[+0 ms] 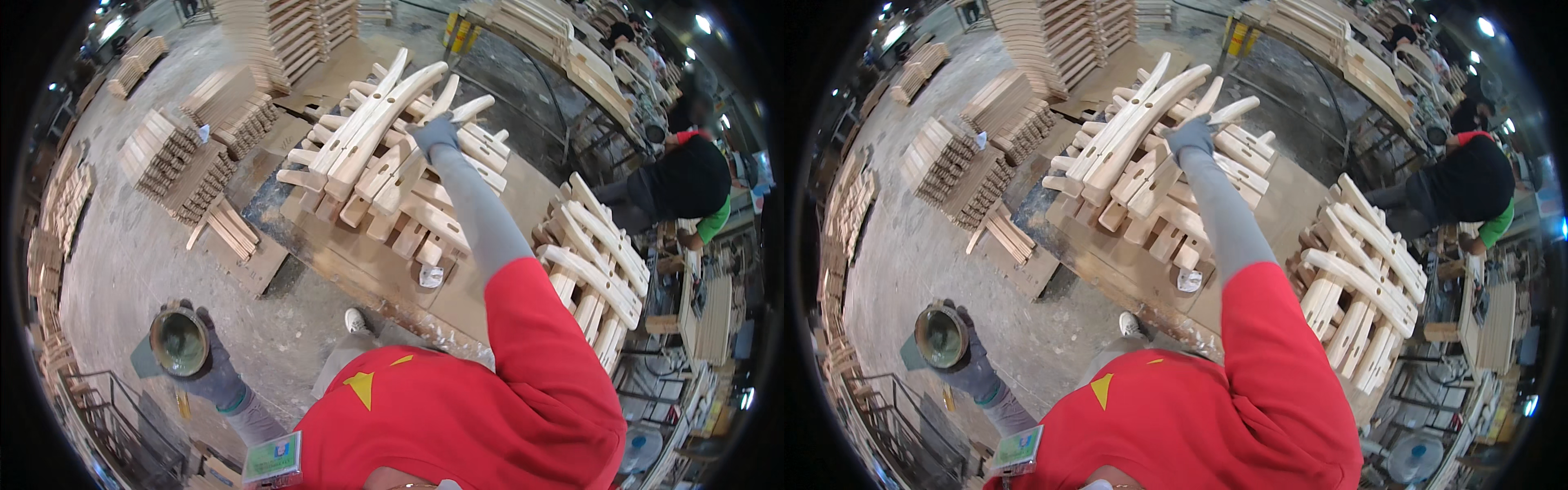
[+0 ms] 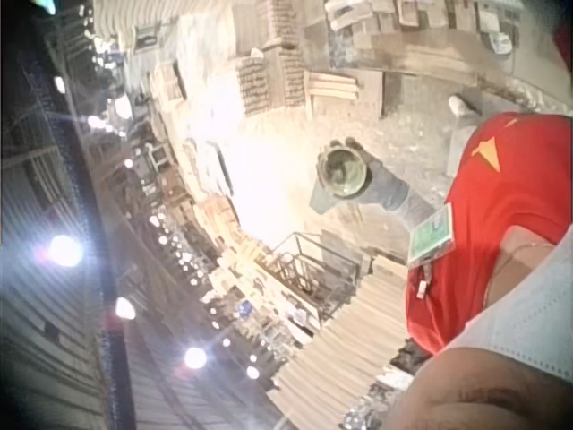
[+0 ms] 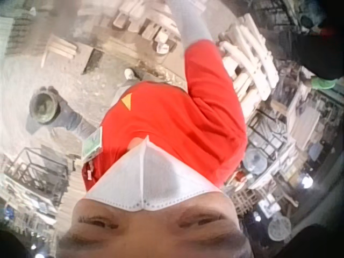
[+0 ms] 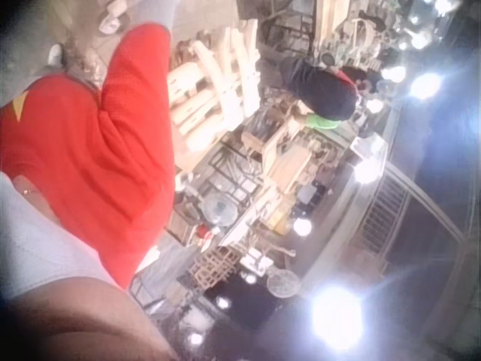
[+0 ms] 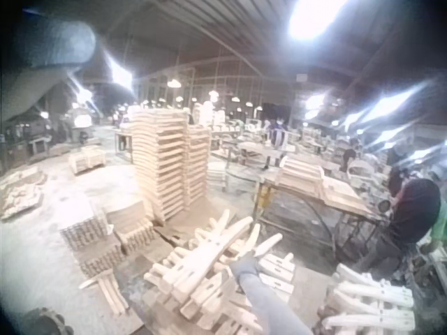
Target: The person applies glue to pre-drilled holes in wooden chair parts using a brush and a small container. They repeatedly dip the brush into the container and apply glue to each hole, then occasionally add more liquid from a bottle to the container.
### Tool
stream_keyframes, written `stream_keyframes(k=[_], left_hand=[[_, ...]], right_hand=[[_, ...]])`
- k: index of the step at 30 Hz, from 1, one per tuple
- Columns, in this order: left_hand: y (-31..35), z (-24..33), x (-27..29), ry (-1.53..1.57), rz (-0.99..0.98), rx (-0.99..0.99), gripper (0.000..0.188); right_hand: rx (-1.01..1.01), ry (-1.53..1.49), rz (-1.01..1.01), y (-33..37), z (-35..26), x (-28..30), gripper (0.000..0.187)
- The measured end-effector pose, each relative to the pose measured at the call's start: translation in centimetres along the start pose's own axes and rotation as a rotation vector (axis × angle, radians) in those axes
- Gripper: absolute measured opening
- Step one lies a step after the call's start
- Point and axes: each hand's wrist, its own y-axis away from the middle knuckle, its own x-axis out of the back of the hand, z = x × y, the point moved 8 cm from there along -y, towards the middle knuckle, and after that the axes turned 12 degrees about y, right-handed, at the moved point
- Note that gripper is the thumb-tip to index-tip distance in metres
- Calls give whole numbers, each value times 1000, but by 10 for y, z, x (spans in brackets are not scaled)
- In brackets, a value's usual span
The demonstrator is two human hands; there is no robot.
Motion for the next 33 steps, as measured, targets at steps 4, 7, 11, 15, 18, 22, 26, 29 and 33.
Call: stream_keyframes(k=[4,7,11,15,18,22,26,29,33], left_hand=[[-35,-15,9,415,-130,149,42],[-40,-16,36,408,-90,169,42],[-51,-47,0,100,-98,159,42],[-71,-76,-12,426,-150,350,44],[-49,-89,-69,253,-150,331,46],[-5,-111,-136,168,-305,274,45],[62,-127,-197,270,-289,487,44],[122,-120,-236,152,-400,438,45],[197,-128,-270,478,-254,619,57]], right_hand=[[-371,166,117,-40,43,-13,93],[-358,99,-9,-13,-4,-39,88],[-333,-69,65,-14,39,-5,94],[-124,-428,-8,22,71,34,83],[101,-177,75,77,98,75,77],[349,-11,88,190,150,128,82],[458,278,-1,282,231,169,88],[551,282,-12,326,290,174,91],[482,386,-83,353,392,174,92]])
